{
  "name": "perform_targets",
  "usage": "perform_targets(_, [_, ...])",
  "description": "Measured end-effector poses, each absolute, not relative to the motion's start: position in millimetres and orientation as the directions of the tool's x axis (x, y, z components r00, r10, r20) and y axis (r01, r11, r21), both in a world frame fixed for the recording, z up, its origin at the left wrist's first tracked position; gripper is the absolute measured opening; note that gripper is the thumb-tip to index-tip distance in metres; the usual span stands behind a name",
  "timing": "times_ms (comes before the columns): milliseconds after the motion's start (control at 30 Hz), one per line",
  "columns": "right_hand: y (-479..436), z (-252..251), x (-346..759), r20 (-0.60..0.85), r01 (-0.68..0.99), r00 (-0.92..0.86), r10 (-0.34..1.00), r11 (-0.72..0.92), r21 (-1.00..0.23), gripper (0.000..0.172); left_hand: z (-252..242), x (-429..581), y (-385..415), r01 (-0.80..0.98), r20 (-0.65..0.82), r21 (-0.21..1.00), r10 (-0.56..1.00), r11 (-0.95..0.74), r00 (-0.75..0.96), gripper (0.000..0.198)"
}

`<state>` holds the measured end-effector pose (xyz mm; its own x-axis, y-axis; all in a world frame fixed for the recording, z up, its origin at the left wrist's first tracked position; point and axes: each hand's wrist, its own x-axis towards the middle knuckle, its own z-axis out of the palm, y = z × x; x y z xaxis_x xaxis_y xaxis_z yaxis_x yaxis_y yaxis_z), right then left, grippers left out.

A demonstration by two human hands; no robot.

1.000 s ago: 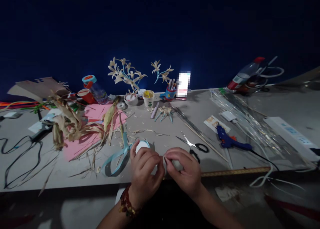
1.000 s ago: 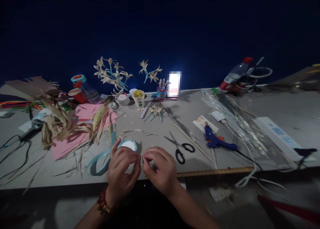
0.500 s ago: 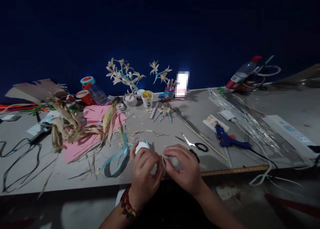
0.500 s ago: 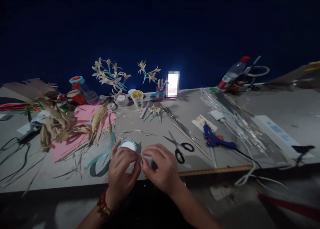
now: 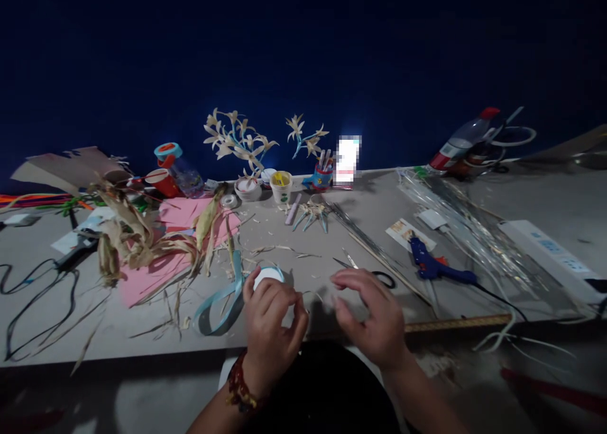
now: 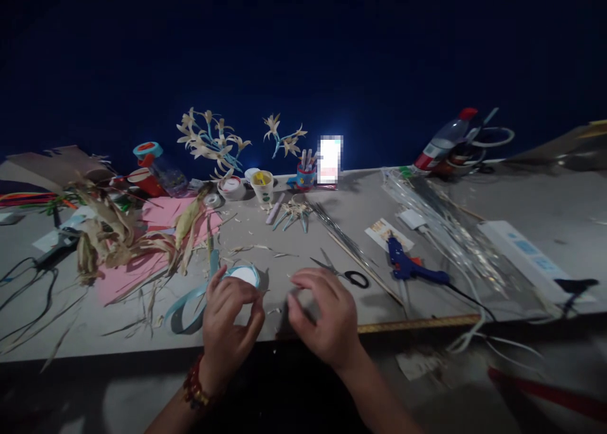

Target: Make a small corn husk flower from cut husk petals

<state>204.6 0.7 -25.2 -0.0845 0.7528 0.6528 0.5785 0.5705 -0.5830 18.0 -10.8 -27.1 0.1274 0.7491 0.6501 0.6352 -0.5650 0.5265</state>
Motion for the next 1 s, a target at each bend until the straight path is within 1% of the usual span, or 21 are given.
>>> perform_targets(67, [-1.0,-19.5,195.4,0.637,0.568,-0.157,0.755,0.596,-0.568,0.022,-26.0,19.9,-10.5,0.636,0.645,0.526,0.752,-0.564,0.134,0.018])
perform_targets(167, [-0.3,-15.9,180.7,0.620,0.563,-0.199,0.759,0.606,-0.562,0.012,-23.6,21.9,-11.3,0.640,0.651,0.520,0.747,-0.566,0.133,0.018])
perform_targets(300, [2.8,-22.3,179.0,0.624,0.556,-0.207,0.754,0.615,-0.559,0.013,-23.3,20.2,-13.0,0.646,0.655,0.512,0.744,-0.566,0.133,0.018])
perform_targets(400, [4.8,-31.8,194.7,0.636,0.609,-0.140,0.759,0.572,-0.549,0.011,-25.3,16.9,-12.9,0.641,0.661,0.521,0.742,-0.563,0.114,0.018])
perform_targets(467, [4.4,-36.5,207.1,0.645,0.663,-0.038,0.763,0.502,-0.556,0.010,-26.4,15.2,-11.9,0.646,0.673,0.523,0.734,-0.556,0.086,0.018])
perform_targets(533, [1.6,-37.0,214.3,0.651,0.674,0.038,0.758,0.461,-0.577,0.011,-26.7,14.7,-10.5,0.654,0.683,0.516,0.726,-0.553,0.076,0.019])
perform_targets(600, [-2.7,-33.2,212.3,0.641,0.642,0.008,0.767,0.488,-0.592,0.012,-26.4,15.8,-9.2,0.656,0.682,0.509,0.726,-0.558,0.089,0.018])
perform_targets(700, [-6.7,-24.0,195.5,0.604,0.595,-0.115,0.789,0.542,-0.594,0.021,-25.7,19.0,-8.8,0.652,0.675,0.507,0.730,-0.564,0.107,0.016])
perform_targets(767, [-6.0,-19.8,183.2,0.595,0.586,-0.148,0.790,0.554,-0.591,0.014,-25.7,20.4,-9.6,0.655,0.673,0.503,0.731,-0.564,0.113,0.015])
perform_targets(800, [-5.0,-19.1,178.8,0.597,0.581,-0.156,0.787,0.562,-0.589,0.009,-25.9,20.6,-10.2,0.658,0.673,0.500,0.731,-0.562,0.113,0.015])
perform_targets(833, [-3.8,-19.5,176.3,0.603,0.575,-0.164,0.781,0.573,-0.585,0.009,-26.3,20.3,-10.7,0.660,0.673,0.497,0.731,-0.563,0.116,0.015])
perform_targets(933, [-0.2,-26.3,181.0,0.629,0.572,-0.168,0.759,0.594,-0.565,0.012,-27.7,17.2,-11.7,0.660,0.681,0.493,0.723,-0.567,0.112,0.016])
perform_targets(1000, [2.1,-33.4,192.4,0.649,0.605,-0.121,0.751,0.574,-0.551,0.011,-28.8,14.1,-11.1,0.663,0.692,0.494,0.716,-0.562,0.091,0.017])
